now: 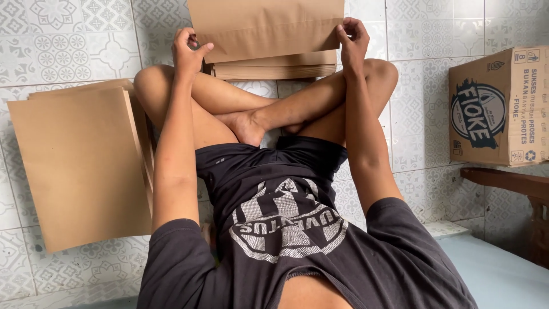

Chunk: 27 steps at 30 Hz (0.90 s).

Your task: Folding brown paper sheets into bags or envelopes and stacking them while sitting on the floor.

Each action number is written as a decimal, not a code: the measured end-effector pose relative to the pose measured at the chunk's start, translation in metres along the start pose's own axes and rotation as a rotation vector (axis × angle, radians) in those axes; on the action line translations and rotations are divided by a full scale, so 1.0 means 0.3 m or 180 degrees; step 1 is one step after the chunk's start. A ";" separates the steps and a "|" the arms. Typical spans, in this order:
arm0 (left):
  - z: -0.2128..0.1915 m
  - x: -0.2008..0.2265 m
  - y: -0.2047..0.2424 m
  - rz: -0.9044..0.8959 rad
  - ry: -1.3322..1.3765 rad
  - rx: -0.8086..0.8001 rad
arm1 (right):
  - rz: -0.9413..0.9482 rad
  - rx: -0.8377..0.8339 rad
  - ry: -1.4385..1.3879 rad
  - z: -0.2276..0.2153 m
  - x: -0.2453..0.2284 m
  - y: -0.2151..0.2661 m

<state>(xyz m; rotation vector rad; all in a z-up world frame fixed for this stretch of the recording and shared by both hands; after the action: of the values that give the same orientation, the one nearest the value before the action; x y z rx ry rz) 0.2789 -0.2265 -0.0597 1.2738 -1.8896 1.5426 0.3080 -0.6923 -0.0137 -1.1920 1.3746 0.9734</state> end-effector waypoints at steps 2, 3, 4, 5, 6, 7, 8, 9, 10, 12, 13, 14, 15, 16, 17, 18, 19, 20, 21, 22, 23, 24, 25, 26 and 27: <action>-0.001 -0.037 -0.004 -0.0239 0.0058 -0.0084 | 0.0169 -0.0063 -0.0059 0.003 0.002 0.003; -0.001 -0.065 -0.004 -0.0473 0.0110 -0.0172 | 0.0338 -0.0128 -0.0125 0.012 0.008 -0.001; -0.015 -0.091 -0.012 -0.0469 0.0109 -0.0159 | 0.0327 -0.0135 -0.0122 0.009 0.026 -0.014; -0.004 -0.126 -0.006 -0.0636 0.0646 -0.0281 | 0.0459 -0.0229 -0.0095 0.015 0.058 -0.024; 0.009 -0.155 0.002 -0.0798 0.1185 -0.0403 | 0.0591 -0.0323 -0.0067 0.019 0.090 -0.033; -0.004 -0.122 -0.001 -0.0807 0.1180 -0.0397 | 0.0597 -0.0333 -0.0067 0.025 0.088 -0.029; -0.007 -0.099 0.004 -0.0985 0.1134 -0.0499 | 0.0620 -0.0513 -0.0037 0.044 0.088 -0.023; -0.012 -0.077 0.008 -0.1161 0.1087 -0.0608 | 0.0644 -0.0688 -0.0012 0.065 0.089 -0.017; -0.017 -0.062 0.009 -0.1168 0.1081 -0.0608 | 0.0650 -0.0693 -0.0016 0.074 0.084 -0.017; 0.002 -0.038 0.030 -0.1392 0.1340 -0.0691 | 0.0734 -0.0946 0.0137 0.098 0.085 -0.001; 0.008 -0.040 0.036 -0.1412 0.1346 -0.0695 | 0.0754 -0.0946 0.0143 0.093 0.094 -0.005; 0.017 -0.034 0.038 -0.1341 0.1477 -0.0716 | 0.0840 -0.1072 0.0246 0.098 0.109 -0.004; 0.017 -0.028 0.037 -0.1264 0.1597 -0.0721 | 0.0913 -0.1214 0.0345 0.112 0.121 -0.010; 0.015 -0.008 0.043 -0.1278 0.1592 -0.0709 | 0.0922 -0.1230 0.0347 0.116 0.140 -0.013; 0.013 0.013 0.042 -0.1177 0.1190 -0.0864 | 0.1005 -0.1233 0.0826 0.120 0.171 -0.014; 0.011 0.035 0.041 -0.1075 0.0788 -0.1018 | 0.1084 -0.1233 0.1306 0.120 0.203 -0.015; 0.013 0.024 0.047 -0.1076 0.0786 -0.1018 | 0.1084 -0.1235 0.1304 0.122 0.207 -0.015; 0.015 0.020 0.048 -0.0962 0.0755 -0.1024 | 0.1071 -0.1229 0.1387 0.123 0.210 -0.015; 0.014 0.018 0.048 -0.0847 0.0721 -0.1031 | 0.1055 -0.1223 0.1466 0.127 0.214 -0.014; 0.014 0.021 0.050 -0.0847 0.0715 -0.1032 | 0.1055 -0.1225 0.1461 0.131 0.208 -0.008; 0.019 0.028 0.048 -0.0847 0.0990 -0.0952 | 0.0762 -0.1198 0.1143 0.132 0.172 -0.007; 0.024 0.035 0.045 -0.0846 0.1264 -0.0871 | 0.0470 -0.1169 0.0825 0.131 0.136 -0.003; 0.028 0.013 0.048 -0.0843 0.1263 -0.0871 | 0.0467 -0.1168 0.0824 0.122 0.147 -0.009; 0.021 -0.008 0.045 -0.0819 0.1408 -0.0665 | 0.0407 -0.1239 0.0556 0.116 0.149 -0.013; 0.011 -0.030 0.048 -0.0801 0.1550 -0.0462 | 0.0356 -0.1310 0.0285 0.111 0.154 -0.012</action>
<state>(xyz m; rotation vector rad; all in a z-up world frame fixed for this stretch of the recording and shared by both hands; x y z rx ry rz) 0.2723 -0.2263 -0.0758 0.9246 -1.4433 1.3973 0.3186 -0.6676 -0.0639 -1.4882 1.3605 1.3415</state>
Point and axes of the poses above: each hand's wrist, its own y-axis away from the middle knuckle, its own z-axis out of the palm, x = y × z, the point moved 8 cm from there along -y, towards the middle knuckle, and after that the axes turned 15 degrees about z, right-handed, at the moved point
